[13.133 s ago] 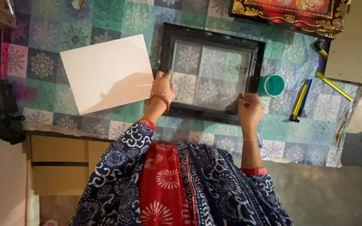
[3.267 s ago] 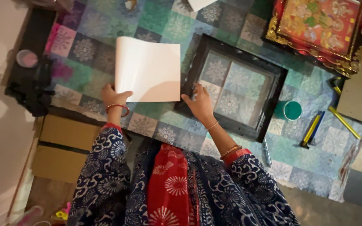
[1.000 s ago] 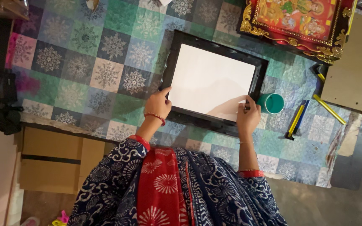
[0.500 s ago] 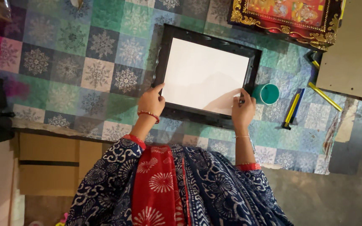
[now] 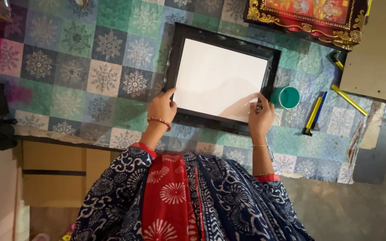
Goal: The person places a white paper print into an open black picture frame lying on the table, then sets a square backing board over it and aligns it with the frame. They then use a small hand tool to press fasteners along the frame edge to secure the backing board in place.
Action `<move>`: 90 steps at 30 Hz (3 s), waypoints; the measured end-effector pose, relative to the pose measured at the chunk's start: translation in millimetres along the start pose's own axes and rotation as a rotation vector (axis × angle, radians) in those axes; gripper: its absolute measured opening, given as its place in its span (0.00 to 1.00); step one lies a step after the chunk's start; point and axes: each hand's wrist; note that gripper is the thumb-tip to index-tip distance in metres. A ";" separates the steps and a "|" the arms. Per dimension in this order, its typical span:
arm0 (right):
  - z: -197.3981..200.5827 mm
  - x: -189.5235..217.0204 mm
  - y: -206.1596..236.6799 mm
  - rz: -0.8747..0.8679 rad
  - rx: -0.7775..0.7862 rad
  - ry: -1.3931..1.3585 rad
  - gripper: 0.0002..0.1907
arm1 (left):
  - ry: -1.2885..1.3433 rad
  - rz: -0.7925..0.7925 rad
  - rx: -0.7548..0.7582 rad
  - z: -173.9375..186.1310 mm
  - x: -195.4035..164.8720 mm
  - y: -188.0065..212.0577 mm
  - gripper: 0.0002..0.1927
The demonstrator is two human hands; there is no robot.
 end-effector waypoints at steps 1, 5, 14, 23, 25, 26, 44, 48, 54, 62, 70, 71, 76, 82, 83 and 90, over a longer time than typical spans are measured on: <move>0.9 1.0 0.4 0.000 0.006 0.016 0.18 | 0.004 0.007 0.010 0.5 -0.5 0.6 0.24; 1.6 4.0 0.6 0.008 0.005 0.012 0.17 | -0.001 0.007 -0.002 2.7 -2.9 1.3 0.25; 0.7 4.1 1.5 0.037 -0.002 0.059 0.18 | -0.003 0.016 -0.006 -2.1 2.9 3.3 0.25; 34.8 22.0 13.4 0.027 -0.101 -0.065 0.19 | 0.107 0.052 -0.040 21.6 18.2 9.7 0.28; 50.1 6.2 10.0 0.057 -0.145 -0.026 0.18 | 0.131 0.047 -0.060 31.4 18.4 11.0 0.28; 57.9 -7.4 4.2 0.028 -0.202 -0.070 0.17 | 0.135 -0.005 -0.086 36.5 18.5 10.1 0.27; 154.2 -155.3 -217.2 -1.182 -0.450 -1.553 0.20 | 0.117 -0.024 -0.164 54.3 -70.5 26.9 0.23; 151.1 -168.3 -216.3 -1.047 -0.513 -1.586 0.07 | 0.142 -0.005 -0.137 52.9 -75.0 29.2 0.24; 189.8 -189.9 -216.9 -0.571 -0.372 -1.613 0.04 | 0.184 -0.061 -0.117 54.5 -75.6 30.9 0.23; 242.1 -141.0 -69.1 -0.331 -0.725 -1.276 0.03 | 0.244 -0.222 -0.092 84.3 -87.9 31.2 0.23; 363.8 -20.3 13.0 0.089 -0.702 -0.696 0.05 | 0.335 -0.768 -0.264 194.7 -146.0 -0.4 0.23; 378.8 -2.1 8.4 0.139 -0.653 -0.622 0.05 | 0.334 -0.793 -0.284 209.9 -154.1 -4.2 0.25; 403.5 112.4 -41.3 0.374 -0.368 -0.220 0.04 | 0.450 -0.840 -0.275 235.2 -167.5 -15.9 0.33; 350.6 211.7 -36.2 0.295 -0.085 -0.046 0.05 | 0.971 -0.380 -0.177 133.2 -67.8 -13.0 0.42; 343.8 217.1 -36.0 0.290 -0.066 -0.046 0.06 | 1.064 -0.302 -0.181 107.7 -44.9 -13.8 0.42; 308.5 151.8 -57.8 0.187 -0.220 -0.575 0.09 | 0.593 -0.669 0.046 -28.4 30.7 30.9 0.21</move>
Point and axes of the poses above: each hand's wrist, its own y-axis away from the middle knuckle, its own z-axis out of the back of the hand, x = y × z
